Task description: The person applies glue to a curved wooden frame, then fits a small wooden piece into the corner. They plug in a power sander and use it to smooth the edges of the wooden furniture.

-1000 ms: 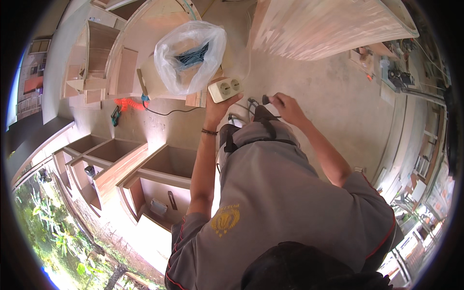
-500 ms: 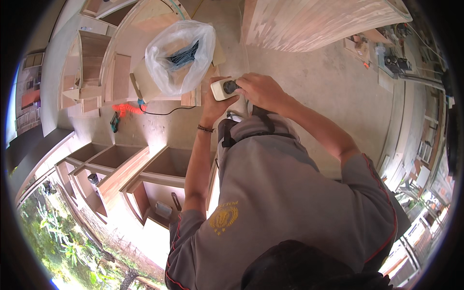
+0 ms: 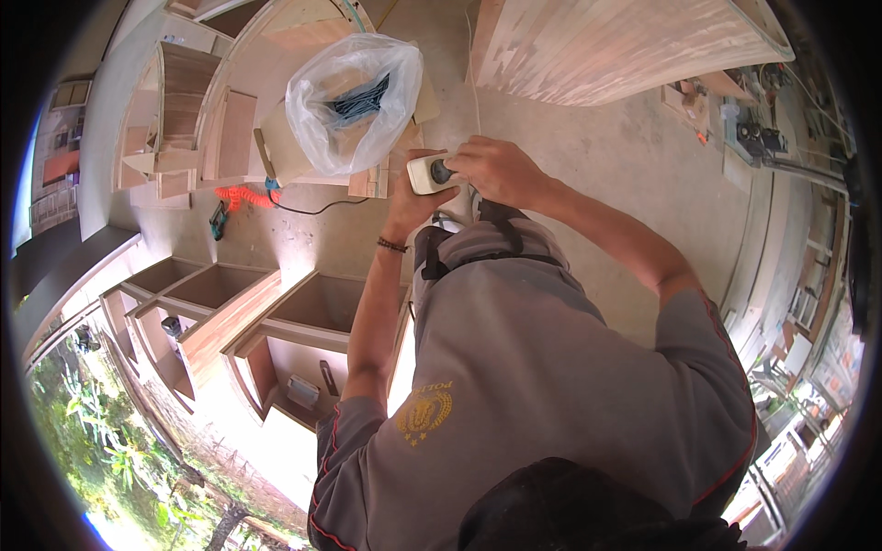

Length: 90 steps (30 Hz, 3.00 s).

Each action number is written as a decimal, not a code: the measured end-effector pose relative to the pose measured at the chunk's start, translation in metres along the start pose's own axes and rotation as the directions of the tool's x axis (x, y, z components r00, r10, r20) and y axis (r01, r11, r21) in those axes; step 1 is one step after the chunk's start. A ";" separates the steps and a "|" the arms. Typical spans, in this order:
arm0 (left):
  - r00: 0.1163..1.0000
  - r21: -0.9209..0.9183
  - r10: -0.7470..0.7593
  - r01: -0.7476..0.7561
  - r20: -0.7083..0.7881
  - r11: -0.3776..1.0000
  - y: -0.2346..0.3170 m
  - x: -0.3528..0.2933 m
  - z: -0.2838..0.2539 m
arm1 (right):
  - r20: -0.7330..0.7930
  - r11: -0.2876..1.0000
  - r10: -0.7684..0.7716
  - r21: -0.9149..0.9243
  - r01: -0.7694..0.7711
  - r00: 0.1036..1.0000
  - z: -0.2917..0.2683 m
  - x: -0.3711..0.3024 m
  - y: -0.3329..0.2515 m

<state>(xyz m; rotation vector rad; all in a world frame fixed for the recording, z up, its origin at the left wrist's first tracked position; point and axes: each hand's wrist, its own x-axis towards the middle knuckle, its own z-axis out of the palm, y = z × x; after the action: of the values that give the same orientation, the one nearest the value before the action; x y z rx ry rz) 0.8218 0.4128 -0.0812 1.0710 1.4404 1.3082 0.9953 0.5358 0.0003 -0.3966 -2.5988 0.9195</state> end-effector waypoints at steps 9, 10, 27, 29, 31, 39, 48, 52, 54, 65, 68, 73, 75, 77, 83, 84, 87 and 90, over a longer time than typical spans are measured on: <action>1.000 0.139 -0.012 0.012 -0.004 0.990 0.014 -0.003 0.003 | 0.033 0.990 0.112 0.078 -0.114 0.993 0.012 -0.009 -0.003; 1.000 0.159 -0.005 0.006 -0.004 0.987 0.016 -0.003 0.004 | 0.026 0.989 0.115 0.088 -0.117 0.993 0.016 -0.012 -0.002; 0.830 -0.002 -0.508 0.522 -0.231 0.853 -0.113 -0.063 -0.011 | 0.471 0.275 0.801 0.259 -0.926 0.370 0.130 -0.049 0.171; 0.779 -0.122 -0.585 0.573 -0.225 0.810 -0.116 -0.087 -0.013 | 0.492 0.160 0.806 0.354 -0.922 0.329 0.163 -0.044 0.196; 0.723 -0.197 -0.641 0.610 -0.257 0.768 -0.111 -0.117 -0.012 | 0.368 0.164 0.848 0.502 -0.849 0.381 0.207 -0.055 0.227; 0.446 -0.434 -0.749 0.620 -0.490 0.653 -0.067 -0.218 -0.023 | 0.451 0.434 0.701 0.344 -0.832 0.552 0.327 -0.067 0.318; 0.351 -0.676 -0.830 0.483 -0.434 0.557 -0.099 -0.272 -0.073 | 0.687 0.494 0.573 0.145 -0.857 0.446 0.299 -0.035 0.223; 0.435 -0.630 -0.797 0.494 -0.418 0.600 -0.128 -0.244 -0.155 | 0.757 0.662 0.420 0.123 -0.740 0.501 0.301 -0.039 0.160; 0.477 -0.577 -0.774 0.519 -0.417 0.631 -0.131 -0.232 -0.202 | 0.740 0.690 0.407 0.135 -0.711 0.535 0.317 -0.031 0.125; 0.433 -0.501 -0.697 0.489 -0.571 0.714 -0.118 -0.312 -0.437 | 0.201 0.076 0.919 0.753 -0.654 0.339 0.442 0.284 -0.048; 0.451 -0.449 -0.657 0.489 -0.604 0.748 -0.117 -0.328 -0.477 | 0.239 -0.115 0.964 0.764 -0.634 0.113 0.477 0.342 0.025; 0.585 -0.244 -0.513 0.478 -0.628 0.844 -0.101 -0.301 -0.513 | 0.017 0.009 0.999 0.771 -0.637 0.035 0.512 0.380 0.095; 0.646 -0.151 -0.463 0.478 -0.606 0.865 -0.090 -0.285 -0.516 | -0.015 0.032 0.999 0.700 -0.714 0.030 0.512 0.389 0.101; 0.720 -0.010 -0.390 0.470 -0.574 0.883 -0.084 -0.278 -0.517 | 0.132 -0.118 0.991 0.708 -0.696 -0.033 0.504 0.395 0.089; 0.874 0.119 -0.317 0.383 -0.367 0.916 -0.051 -0.226 -0.514 | 0.122 -0.042 0.986 0.842 -0.539 0.114 0.469 0.384 0.004; 0.922 0.228 -0.216 0.296 -0.321 0.927 -0.050 -0.212 -0.514 | 0.131 -0.016 0.974 0.854 -0.520 0.185 0.459 0.382 -0.013; 0.979 0.433 0.011 0.080 -0.203 0.898 -0.048 -0.162 -0.506 | 0.085 0.092 0.938 0.874 -0.476 0.336 0.436 0.375 -0.069; 0.988 0.435 0.028 0.042 -0.153 0.899 -0.059 -0.109 -0.493 | -0.078 0.239 0.932 0.866 -0.439 0.355 0.417 0.388 -0.119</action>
<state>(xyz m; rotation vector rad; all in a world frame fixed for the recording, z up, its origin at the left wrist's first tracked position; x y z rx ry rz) 0.3663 0.1903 -0.1096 1.2688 1.9171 1.1047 0.4563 0.3628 -0.1348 -1.4966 -1.0891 1.6777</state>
